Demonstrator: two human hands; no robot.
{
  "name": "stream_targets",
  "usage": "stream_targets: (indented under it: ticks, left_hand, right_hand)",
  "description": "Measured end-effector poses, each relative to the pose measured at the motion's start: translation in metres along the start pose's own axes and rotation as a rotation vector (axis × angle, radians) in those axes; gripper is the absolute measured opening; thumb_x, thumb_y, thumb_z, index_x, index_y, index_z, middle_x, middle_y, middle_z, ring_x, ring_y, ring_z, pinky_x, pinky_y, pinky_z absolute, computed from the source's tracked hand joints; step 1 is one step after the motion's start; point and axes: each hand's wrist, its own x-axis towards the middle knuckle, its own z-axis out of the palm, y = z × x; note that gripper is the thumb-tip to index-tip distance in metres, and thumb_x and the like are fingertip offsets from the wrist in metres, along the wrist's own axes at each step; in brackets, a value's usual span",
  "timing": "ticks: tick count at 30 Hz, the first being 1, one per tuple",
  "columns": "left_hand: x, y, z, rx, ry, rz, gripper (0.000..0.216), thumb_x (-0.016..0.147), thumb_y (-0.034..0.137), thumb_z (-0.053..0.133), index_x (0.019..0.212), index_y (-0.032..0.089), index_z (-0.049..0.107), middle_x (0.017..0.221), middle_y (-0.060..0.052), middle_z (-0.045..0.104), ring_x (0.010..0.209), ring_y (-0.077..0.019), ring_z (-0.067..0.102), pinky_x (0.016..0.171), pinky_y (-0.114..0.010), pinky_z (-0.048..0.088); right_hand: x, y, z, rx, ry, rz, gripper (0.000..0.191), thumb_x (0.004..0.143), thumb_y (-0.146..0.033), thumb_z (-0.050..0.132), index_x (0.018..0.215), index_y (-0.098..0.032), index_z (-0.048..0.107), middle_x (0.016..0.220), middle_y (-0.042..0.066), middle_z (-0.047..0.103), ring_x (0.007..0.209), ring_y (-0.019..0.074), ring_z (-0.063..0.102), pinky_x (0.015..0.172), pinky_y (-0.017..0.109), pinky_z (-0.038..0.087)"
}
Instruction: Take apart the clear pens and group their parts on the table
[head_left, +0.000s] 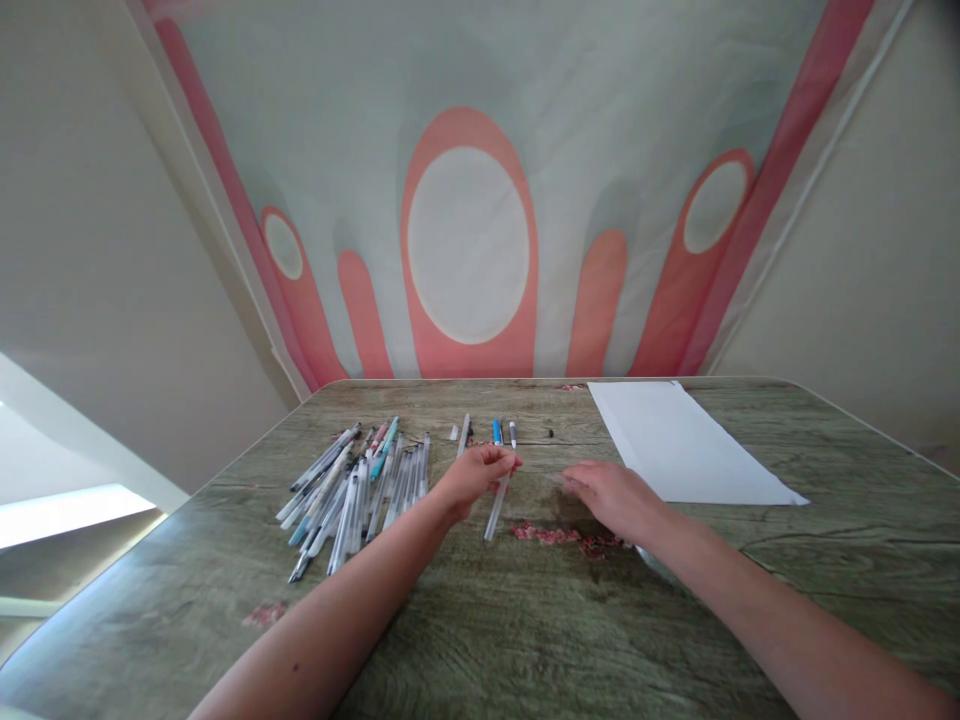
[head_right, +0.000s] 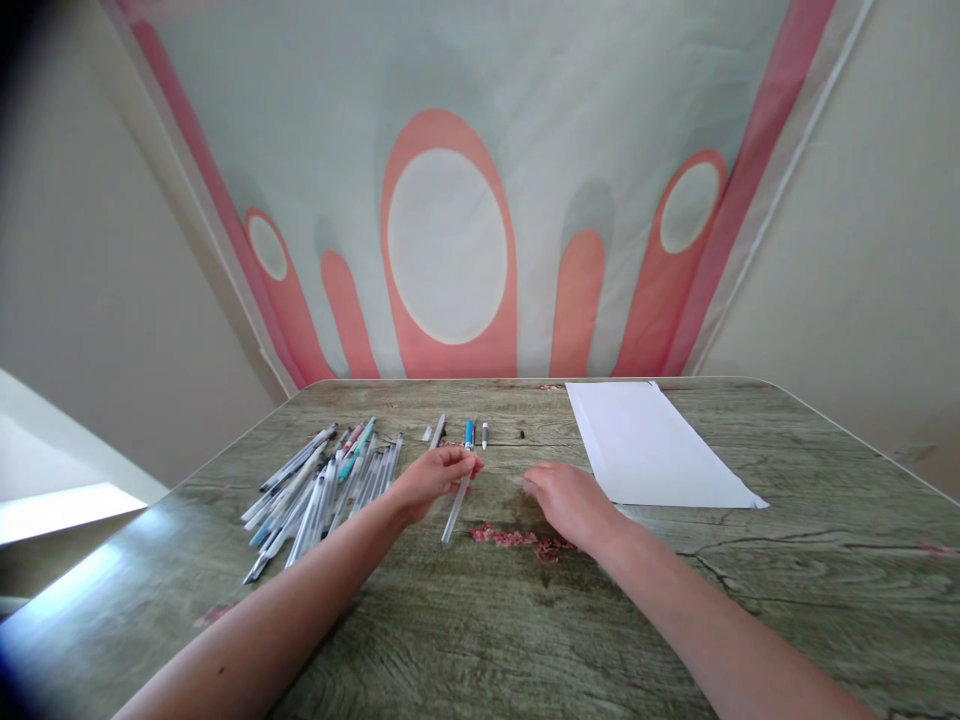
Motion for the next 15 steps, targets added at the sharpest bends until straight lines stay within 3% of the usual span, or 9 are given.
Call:
stream_targets:
  ticks: [3, 7, 11, 15]
  left_hand:
    - [0.022, 0.008, -0.002, 0.086, 0.041, -0.053, 0.035, 0.080, 0.043, 0.060, 0.096, 0.013, 0.064, 0.082, -0.004, 0.063, 0.068, -0.0087, 0.057, 0.060, -0.020, 0.047]
    - [0.072, 0.026, 0.009, 0.245, 0.120, -0.068, 0.023, 0.087, 0.029, 0.052, 0.096, 0.011, 0.064, 0.077, -0.004, 0.064, 0.057, -0.0056, 0.054, 0.058, -0.019, 0.049]
    - [0.125, 0.040, 0.024, 0.382, 0.180, -0.103, 0.018, 0.086, 0.020, 0.053, 0.095, 0.009, 0.064, 0.070, -0.004, 0.065, 0.057, -0.0079, 0.057, 0.058, -0.019, 0.050]
    - [0.154, 0.041, 0.034, 0.577, 0.160, -0.190, 0.018, 0.085, 0.024, 0.058, 0.091, 0.009, 0.065, 0.070, -0.005, 0.066, 0.063, -0.0120, 0.063, 0.061, -0.023, 0.052]
  right_hand:
    - [0.001, 0.000, 0.000, -0.072, 0.014, 0.049, 0.030, 0.095, -0.031, 0.039, 0.090, -0.021, 0.067, 0.091, 0.003, 0.066, 0.089, 0.0164, 0.060, 0.073, 0.024, 0.039]
    - [0.002, 0.001, 0.003, -0.187, 0.038, 0.109, 0.031, 0.095, -0.033, 0.039, 0.085, -0.020, 0.065, 0.089, 0.003, 0.065, 0.087, 0.0175, 0.061, 0.066, 0.024, 0.038]
    - [0.000, 0.002, 0.003, -0.258, 0.046, 0.133, 0.034, 0.096, -0.035, 0.035, 0.086, -0.019, 0.063, 0.090, 0.005, 0.065, 0.088, 0.0188, 0.062, 0.066, 0.025, 0.039]
    - [-0.001, 0.001, 0.002, -0.302, 0.029, 0.151, 0.033, 0.095, -0.034, 0.035, 0.085, -0.018, 0.062, 0.091, 0.007, 0.065, 0.086, 0.0204, 0.063, 0.068, 0.027, 0.041]
